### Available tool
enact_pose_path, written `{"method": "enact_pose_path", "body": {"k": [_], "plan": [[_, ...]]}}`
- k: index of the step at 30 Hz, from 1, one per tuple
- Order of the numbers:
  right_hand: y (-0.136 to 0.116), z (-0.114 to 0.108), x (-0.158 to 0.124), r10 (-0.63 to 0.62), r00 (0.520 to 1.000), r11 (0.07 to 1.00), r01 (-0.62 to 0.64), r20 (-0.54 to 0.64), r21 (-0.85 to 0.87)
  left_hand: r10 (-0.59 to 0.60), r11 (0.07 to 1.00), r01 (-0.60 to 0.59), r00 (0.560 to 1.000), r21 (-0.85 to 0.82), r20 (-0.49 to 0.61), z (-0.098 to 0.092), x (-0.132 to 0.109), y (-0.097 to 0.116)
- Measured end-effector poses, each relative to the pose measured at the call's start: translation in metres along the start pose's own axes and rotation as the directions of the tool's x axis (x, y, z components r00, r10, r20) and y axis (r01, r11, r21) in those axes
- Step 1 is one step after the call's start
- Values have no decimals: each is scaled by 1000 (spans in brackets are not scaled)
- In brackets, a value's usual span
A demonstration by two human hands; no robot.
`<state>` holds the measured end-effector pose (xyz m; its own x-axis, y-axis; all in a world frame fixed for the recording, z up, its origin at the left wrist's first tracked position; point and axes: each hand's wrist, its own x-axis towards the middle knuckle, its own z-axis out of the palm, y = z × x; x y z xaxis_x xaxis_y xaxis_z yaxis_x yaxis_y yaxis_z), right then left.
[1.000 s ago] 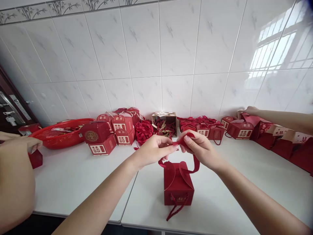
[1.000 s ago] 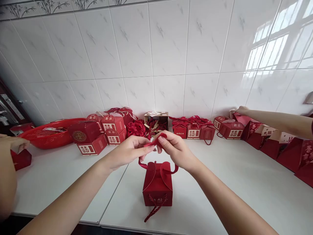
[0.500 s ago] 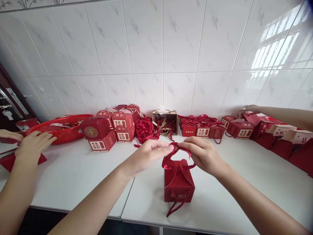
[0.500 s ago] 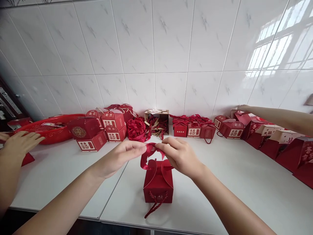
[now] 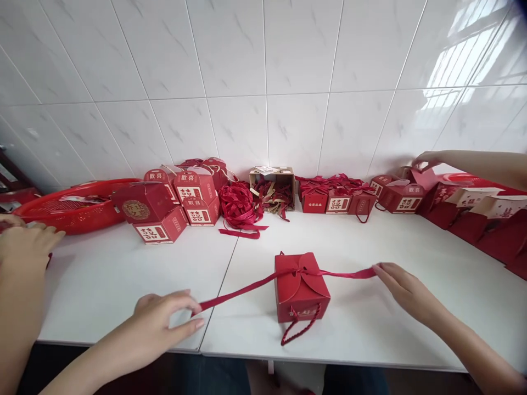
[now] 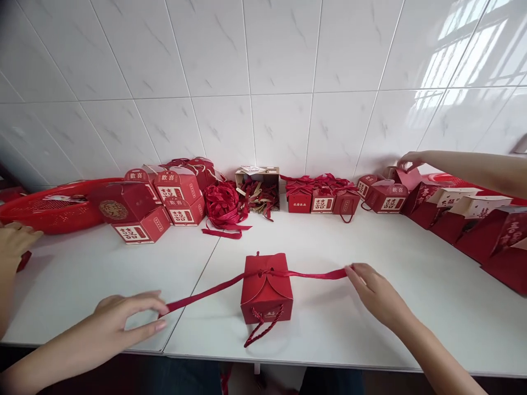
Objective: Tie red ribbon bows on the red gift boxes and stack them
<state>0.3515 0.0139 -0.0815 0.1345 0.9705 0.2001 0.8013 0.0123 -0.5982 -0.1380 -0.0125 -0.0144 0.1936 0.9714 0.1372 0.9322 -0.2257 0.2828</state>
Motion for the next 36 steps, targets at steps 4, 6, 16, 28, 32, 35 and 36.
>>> {"method": "enact_pose_path", "body": {"k": [4, 6, 16, 28, 32, 35, 36], "plan": [[-43, 12, 1, -113, 988, 986, 124, -104, 108, -39, 981, 42, 999, -191, 19, 13, 26, 54], [-73, 15, 0, -291, 957, 941, 283, 16, 183, 25, 910, -8, 999, -415, 35, 22, 43, 84], [-115, 34, -10, -306, 815, 931, 148, 493, 334, 28, 679, 46, 996, -733, 89, 64, 64, 131], [-110, 30, -9, -239, 935, 930, 143, 261, 339, 83, 705, 113, 967, -700, 240, 59, 63, 116], [-97, 4, -9, -442, 875, 868, 362, 198, 340, -13, 800, 121, 983, -588, 183, 39, 69, 99], [-96, 0, -12, -513, 835, 857, 485, 199, 175, 84, 836, 193, 880, -513, 467, 19, 79, 93], [-97, 4, -12, -519, 847, 854, 508, 113, 114, 157, 842, 190, 810, -505, 566, 13, 83, 93]]}}
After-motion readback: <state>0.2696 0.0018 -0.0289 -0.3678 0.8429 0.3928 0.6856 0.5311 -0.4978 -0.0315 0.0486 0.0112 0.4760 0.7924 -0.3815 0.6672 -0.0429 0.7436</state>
